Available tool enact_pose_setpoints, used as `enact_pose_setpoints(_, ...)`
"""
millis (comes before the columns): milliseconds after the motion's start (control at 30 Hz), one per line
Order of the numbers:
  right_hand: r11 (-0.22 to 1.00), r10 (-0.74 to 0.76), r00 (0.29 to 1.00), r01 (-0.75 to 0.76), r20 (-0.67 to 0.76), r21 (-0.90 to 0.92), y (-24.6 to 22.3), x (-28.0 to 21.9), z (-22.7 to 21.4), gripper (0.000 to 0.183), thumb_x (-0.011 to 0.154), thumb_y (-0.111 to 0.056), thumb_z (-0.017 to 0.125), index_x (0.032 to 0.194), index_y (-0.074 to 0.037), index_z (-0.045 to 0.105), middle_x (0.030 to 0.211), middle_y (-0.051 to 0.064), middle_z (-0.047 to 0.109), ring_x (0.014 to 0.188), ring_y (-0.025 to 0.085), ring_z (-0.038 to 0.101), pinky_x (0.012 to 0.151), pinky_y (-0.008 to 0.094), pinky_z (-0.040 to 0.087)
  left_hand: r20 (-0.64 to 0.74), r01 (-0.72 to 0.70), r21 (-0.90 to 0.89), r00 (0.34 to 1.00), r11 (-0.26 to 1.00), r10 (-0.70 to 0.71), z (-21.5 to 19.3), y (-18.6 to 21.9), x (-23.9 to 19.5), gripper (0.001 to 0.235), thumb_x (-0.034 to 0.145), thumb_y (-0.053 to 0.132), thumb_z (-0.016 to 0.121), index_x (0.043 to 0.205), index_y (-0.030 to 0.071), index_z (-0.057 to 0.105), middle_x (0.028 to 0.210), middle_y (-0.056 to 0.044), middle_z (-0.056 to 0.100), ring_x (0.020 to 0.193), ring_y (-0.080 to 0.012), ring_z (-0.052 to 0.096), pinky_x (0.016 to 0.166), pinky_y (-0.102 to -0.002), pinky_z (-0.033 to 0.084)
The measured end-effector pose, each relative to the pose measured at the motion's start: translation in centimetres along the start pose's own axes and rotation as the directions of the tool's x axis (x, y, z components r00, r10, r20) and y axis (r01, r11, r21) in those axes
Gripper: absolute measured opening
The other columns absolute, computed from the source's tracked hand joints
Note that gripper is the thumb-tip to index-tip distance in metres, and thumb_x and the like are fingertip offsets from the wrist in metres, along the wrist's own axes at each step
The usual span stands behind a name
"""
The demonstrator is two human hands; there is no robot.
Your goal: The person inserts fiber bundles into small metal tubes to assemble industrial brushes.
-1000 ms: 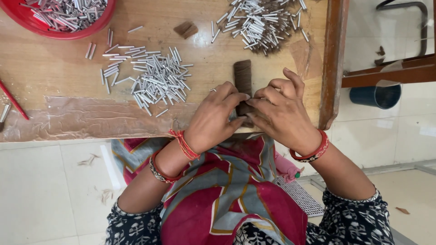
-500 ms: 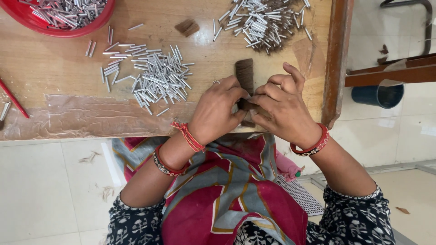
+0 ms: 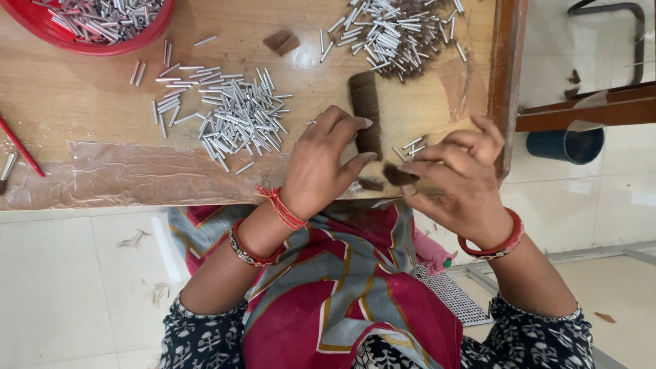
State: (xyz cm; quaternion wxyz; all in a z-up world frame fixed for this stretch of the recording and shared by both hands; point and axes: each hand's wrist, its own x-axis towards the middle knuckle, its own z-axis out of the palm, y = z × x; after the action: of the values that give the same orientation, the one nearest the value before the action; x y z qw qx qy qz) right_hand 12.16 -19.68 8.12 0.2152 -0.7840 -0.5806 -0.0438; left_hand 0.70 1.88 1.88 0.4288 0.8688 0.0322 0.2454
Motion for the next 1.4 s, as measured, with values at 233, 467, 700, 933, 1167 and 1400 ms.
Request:
enact_pose_setpoints(233,0.99,-0.106,0.993,0.11,0.051,-0.085,-0.5,-0.4,3.4,0.034,0.077,-0.021,0.088,0.109,-0.018,0.076,0.111,-0.005,0.064,0.117,0.023,0.05,0.125,0.056,0.024,-0.058,0.241,-0.252,0.963,0.937,-0.263,-0.5,2.0,-2.0,0.041,0.089,0.013,0.082,0.124,0.002,0.064,0.103,-0.01,0.061,0.082,-0.0188,0.064,0.068,-0.032,0.054)
enact_pose_setpoints(467,0.995,0.004,0.996,-0.013,0.088,0.098,-1.0,-1.0,4.0,0.054,0.091,-0.028,0.08,0.138,-0.012,0.061,0.138,0.007,0.055,0.133,0.027,0.046,0.13,0.052,0.026,0.048,0.296,-0.677,0.931,0.674,-0.361,1.1,2.8,-4.8,0.052,0.115,0.037,0.044,0.149,-0.002,0.048,0.147,-0.017,0.05,0.135,-0.0248,0.053,0.115,-0.036,0.044)
enact_pose_setpoints(700,0.386,0.321,0.935,-0.272,0.148,0.882,-3.7,-2.1,7.5,0.103,0.101,-0.081,0.027,0.169,-0.012,-0.008,0.181,0.017,0.001,0.171,0.035,0.008,0.141,0.049,0.007,-0.055,0.095,-0.649,0.984,0.755,-0.171,5.4,3.3,-6.8,0.078,0.117,0.053,0.018,0.168,-0.004,0.0,0.18,-0.022,-0.001,0.166,-0.033,0.003,0.137,-0.041,0.008)
enact_pose_setpoints(933,0.414,0.336,0.932,-0.277,0.138,0.867,-3.9,-0.8,8.2,0.109,0.095,-0.089,0.017,0.167,-0.013,-0.013,0.181,0.017,-0.008,0.171,0.035,-0.001,0.14,0.049,0.003,-0.108,0.071,-0.566,0.981,0.821,-0.159,6.0,3.4,-5.6,0.079,0.116,0.055,0.012,0.168,-0.002,-0.002,0.179,-0.023,-0.003,0.166,-0.0359,0.0,0.137,-0.043,0.004)
enact_pose_setpoints(1167,0.398,0.343,0.934,-0.245,0.104,0.884,-2.7,0.2,9.2,0.11,0.093,-0.09,0.016,0.168,-0.014,-0.011,0.181,0.017,-0.007,0.171,0.034,-0.001,0.139,0.049,0.001,-0.131,0.072,-0.542,0.977,0.837,-0.169,6.1,2.0,-3.5,0.081,0.115,0.059,0.009,0.168,-0.001,-0.003,0.18,-0.022,-0.005,0.168,-0.0367,-0.003,0.139,-0.045,0.003)
enact_pose_setpoints(1400,0.382,0.329,0.939,-0.229,0.1,0.895,-2.2,1.1,8.8,0.111,0.093,-0.09,0.015,0.167,-0.014,-0.014,0.181,0.017,-0.009,0.171,0.034,-0.004,0.14,0.049,0.0,-0.12,0.08,-0.555,0.977,0.828,-0.174,5.8,1.4,-1.9,0.084,0.114,0.062,0.01,0.168,-0.001,-0.002,0.179,-0.022,-0.004,0.171,-0.0367,-0.002,0.141,-0.046,0.003)
